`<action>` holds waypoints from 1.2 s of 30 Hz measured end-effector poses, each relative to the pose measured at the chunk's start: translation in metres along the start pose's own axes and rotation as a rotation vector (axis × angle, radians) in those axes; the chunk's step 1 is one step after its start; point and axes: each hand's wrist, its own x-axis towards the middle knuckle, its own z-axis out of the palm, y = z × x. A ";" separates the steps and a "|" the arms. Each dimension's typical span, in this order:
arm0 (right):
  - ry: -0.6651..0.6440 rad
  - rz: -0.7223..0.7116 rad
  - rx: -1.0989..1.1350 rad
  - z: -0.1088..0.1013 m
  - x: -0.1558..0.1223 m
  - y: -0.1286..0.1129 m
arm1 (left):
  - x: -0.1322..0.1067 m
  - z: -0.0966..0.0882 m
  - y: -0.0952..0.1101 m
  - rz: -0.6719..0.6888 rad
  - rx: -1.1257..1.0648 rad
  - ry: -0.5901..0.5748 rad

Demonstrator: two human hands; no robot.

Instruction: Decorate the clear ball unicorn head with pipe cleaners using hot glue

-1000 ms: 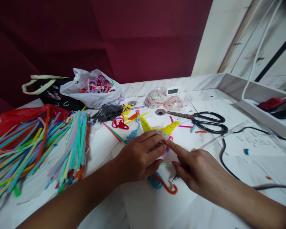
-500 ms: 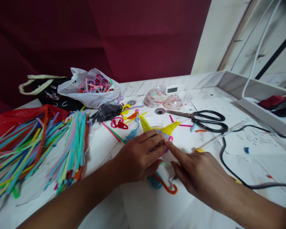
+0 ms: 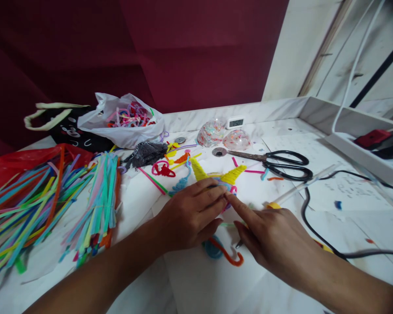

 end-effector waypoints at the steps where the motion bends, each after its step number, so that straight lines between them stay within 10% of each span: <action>1: 0.005 -0.001 0.000 0.000 0.000 0.000 | 0.000 0.000 0.000 0.004 -0.001 0.001; 36: 0.002 -0.058 -0.062 -0.003 0.004 0.003 | 0.001 -0.002 -0.002 0.025 0.006 -0.001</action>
